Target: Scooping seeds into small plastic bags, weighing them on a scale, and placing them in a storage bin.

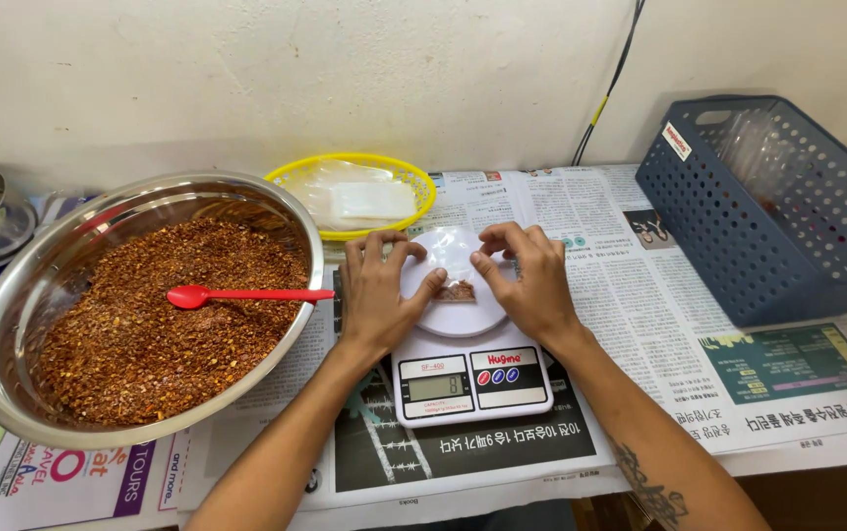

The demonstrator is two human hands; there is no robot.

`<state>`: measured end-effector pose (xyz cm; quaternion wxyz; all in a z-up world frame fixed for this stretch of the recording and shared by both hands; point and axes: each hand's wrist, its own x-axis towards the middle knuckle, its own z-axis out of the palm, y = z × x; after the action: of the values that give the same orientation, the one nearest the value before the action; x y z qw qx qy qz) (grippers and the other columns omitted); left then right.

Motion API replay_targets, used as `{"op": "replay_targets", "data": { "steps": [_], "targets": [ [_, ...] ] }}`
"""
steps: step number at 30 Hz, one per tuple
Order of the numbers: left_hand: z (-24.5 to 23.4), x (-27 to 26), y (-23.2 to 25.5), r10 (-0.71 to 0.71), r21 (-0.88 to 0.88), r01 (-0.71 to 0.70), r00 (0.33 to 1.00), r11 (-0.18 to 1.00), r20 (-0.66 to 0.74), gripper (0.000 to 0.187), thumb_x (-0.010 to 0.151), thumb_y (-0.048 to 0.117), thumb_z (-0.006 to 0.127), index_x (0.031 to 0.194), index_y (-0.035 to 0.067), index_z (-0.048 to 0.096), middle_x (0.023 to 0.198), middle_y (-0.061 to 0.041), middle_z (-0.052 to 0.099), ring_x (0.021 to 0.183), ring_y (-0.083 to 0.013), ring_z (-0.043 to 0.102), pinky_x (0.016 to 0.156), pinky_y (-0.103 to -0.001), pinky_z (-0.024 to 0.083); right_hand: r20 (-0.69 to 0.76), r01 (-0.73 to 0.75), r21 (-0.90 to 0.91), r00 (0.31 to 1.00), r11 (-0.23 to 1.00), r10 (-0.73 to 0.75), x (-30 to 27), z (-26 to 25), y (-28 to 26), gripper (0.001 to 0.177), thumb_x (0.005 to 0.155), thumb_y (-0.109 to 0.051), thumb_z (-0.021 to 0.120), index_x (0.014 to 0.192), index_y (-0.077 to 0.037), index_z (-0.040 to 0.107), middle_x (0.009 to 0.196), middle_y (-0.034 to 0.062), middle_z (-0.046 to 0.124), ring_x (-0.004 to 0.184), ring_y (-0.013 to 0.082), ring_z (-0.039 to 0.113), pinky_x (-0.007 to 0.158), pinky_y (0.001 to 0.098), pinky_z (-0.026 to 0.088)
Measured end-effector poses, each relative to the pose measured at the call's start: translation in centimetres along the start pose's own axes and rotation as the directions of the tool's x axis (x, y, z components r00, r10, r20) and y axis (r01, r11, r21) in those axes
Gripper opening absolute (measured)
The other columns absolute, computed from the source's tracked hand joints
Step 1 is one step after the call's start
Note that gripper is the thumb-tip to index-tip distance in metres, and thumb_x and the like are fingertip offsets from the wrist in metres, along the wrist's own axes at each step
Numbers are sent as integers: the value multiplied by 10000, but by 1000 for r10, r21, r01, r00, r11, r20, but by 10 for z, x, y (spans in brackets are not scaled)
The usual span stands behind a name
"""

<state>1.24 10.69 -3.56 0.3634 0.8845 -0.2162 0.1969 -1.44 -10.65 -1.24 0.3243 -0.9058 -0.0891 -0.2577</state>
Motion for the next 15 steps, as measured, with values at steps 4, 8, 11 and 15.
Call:
{"op": "replay_targets", "data": {
  "steps": [4,8,11,15],
  "targets": [
    [7,-3,5,56,-91,-60,997,994,-47,245,855,444,772,941,220,719,1150,0,604,1173,-301,496,987,-457,400,49,-8,157,999,988,0,-6,3,-12,343,905,-321,784,1191,-205,632,916,-42,776,887,175,620,897,351,409],
    [7,0,19,39,-370,-98,986,924,-163,90,853,276,831,864,254,744,897,68,707,923,-159,622,866,-309,475,57,-86,591,996,802,64,-4,-3,-22,602,840,-87,826,1331,-93,479,920,43,783,806,109,641,753,229,481],
    [5,-2,33,24,-514,-113,984,850,-176,96,854,216,841,876,212,748,805,42,736,783,-138,677,756,-279,524,136,-143,723,989,676,64,1,-7,-18,383,838,-75,836,1139,-60,600,824,55,767,744,83,670,672,176,503],
    [5,-5,39,40,-596,-98,993,797,-110,353,788,174,884,1082,88,708,927,-103,738,811,-224,683,709,-328,544,56,-32,600,998,799,-2,2,-17,-11,106,802,-98,870,881,-114,802,756,15,713,714,65,616,601,168,448]
  ]
}}
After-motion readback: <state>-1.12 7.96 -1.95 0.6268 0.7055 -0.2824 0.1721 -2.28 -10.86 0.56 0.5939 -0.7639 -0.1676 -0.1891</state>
